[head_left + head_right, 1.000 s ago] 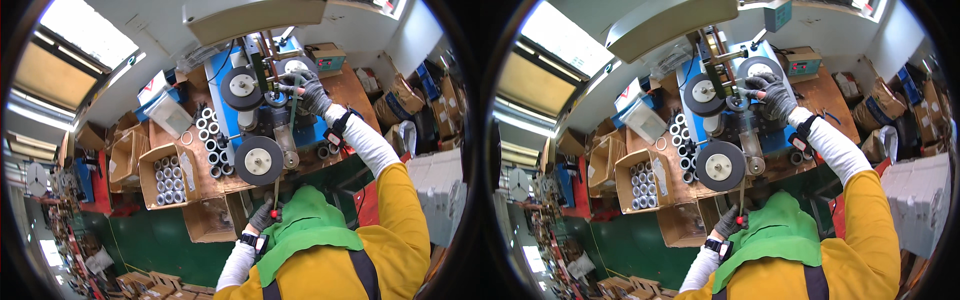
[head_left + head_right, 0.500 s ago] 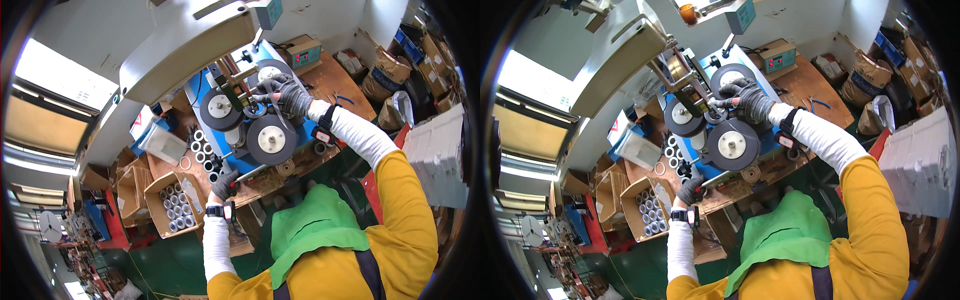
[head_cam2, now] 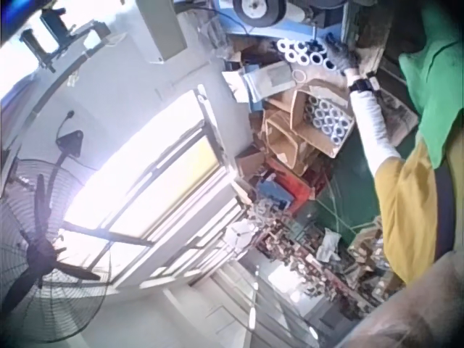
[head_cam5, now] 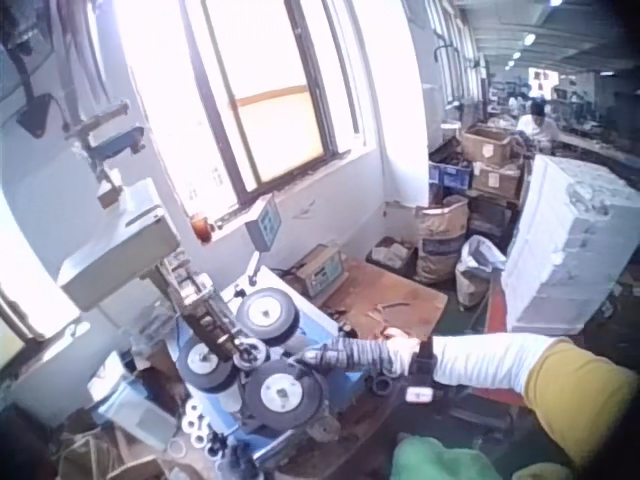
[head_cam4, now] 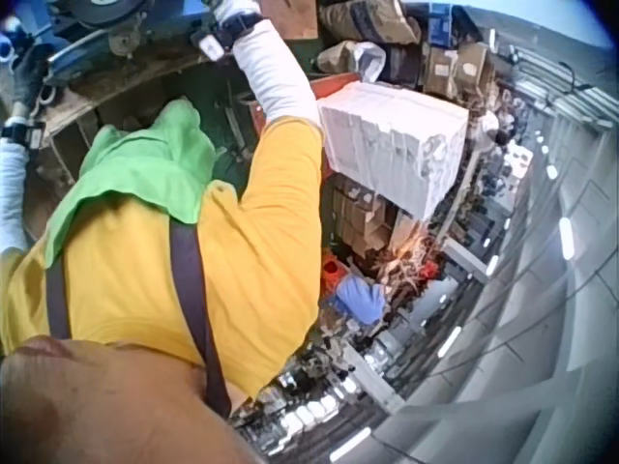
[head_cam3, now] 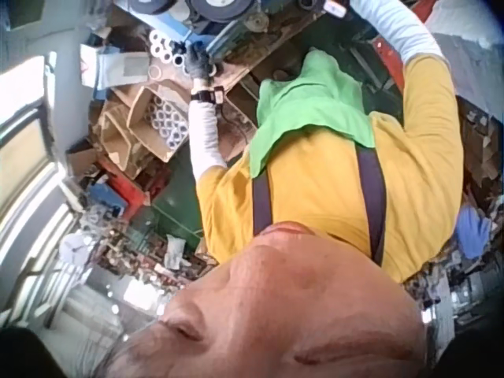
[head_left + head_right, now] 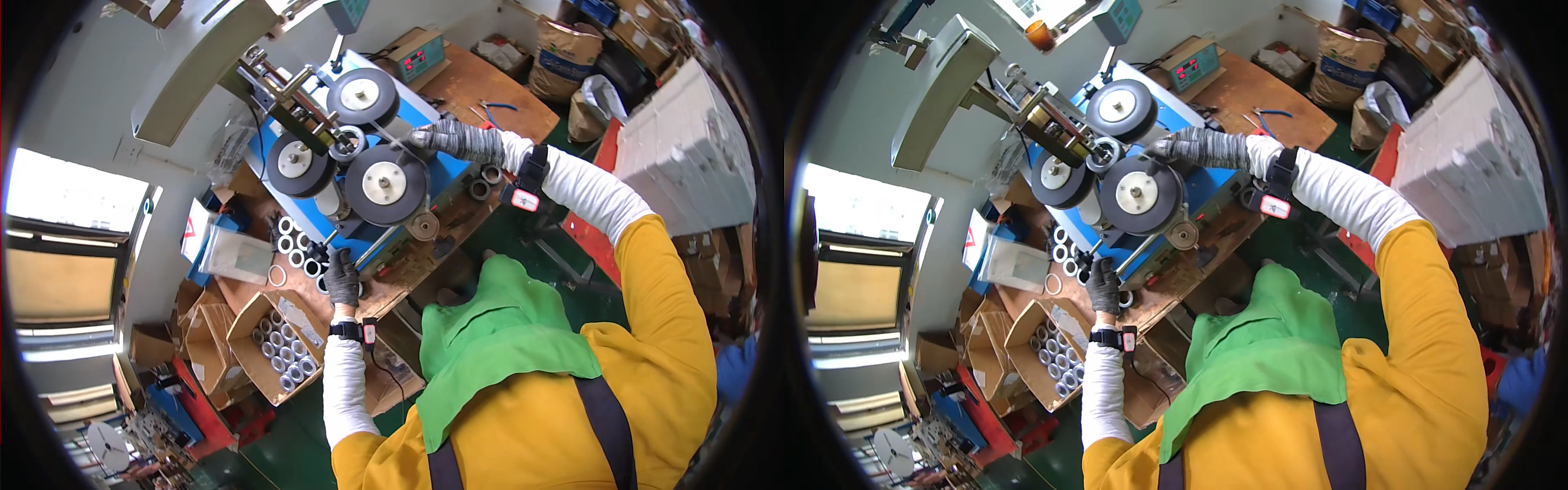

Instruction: Operate an industrial machine to process circular parts and then manage the finished products on a pallet.

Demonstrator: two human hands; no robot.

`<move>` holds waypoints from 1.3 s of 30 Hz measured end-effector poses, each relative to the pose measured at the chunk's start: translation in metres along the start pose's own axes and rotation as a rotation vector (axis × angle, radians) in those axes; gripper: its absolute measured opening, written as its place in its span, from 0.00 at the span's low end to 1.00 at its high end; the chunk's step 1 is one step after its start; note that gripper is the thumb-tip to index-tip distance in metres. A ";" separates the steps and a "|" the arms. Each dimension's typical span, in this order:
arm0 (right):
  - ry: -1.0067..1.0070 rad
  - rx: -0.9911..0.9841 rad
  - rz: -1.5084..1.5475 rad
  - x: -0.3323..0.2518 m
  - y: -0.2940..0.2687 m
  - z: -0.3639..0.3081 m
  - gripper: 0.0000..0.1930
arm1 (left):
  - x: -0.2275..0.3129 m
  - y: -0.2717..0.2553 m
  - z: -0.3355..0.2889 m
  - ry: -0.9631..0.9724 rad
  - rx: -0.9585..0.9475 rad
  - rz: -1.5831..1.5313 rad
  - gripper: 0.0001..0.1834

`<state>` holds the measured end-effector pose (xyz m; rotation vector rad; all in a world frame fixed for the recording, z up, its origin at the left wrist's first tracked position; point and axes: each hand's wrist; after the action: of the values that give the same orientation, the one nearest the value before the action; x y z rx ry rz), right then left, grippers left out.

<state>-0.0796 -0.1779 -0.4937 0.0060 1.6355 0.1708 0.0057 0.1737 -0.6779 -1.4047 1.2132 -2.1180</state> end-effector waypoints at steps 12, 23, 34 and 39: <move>-0.102 0.023 -0.007 0.028 0.033 -0.064 0.22 | 0.018 0.000 -0.003 0.223 0.254 0.214 0.07; -0.028 0.002 0.033 0.036 0.046 -0.054 0.23 | 0.017 -0.005 -0.005 0.246 0.253 0.283 0.07; -0.123 -0.216 -0.082 0.009 0.045 -0.032 0.17 | 0.177 -0.008 0.002 0.211 -0.139 -0.533 0.24; -0.096 -0.286 -0.055 0.005 0.049 -0.030 0.17 | 0.194 0.002 -0.006 -0.116 -0.234 -0.476 0.12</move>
<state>-0.1147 -0.1325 -0.4913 -0.2454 1.5023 0.3550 -0.0900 0.0476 -0.5654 -2.0642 1.2026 -2.1944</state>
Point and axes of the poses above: each hand's wrist, its own z-axis towards the middle knuckle, its own y-axis out of the palm, x = y × z, and after that the axes turned 14 degrees about z, right-handed
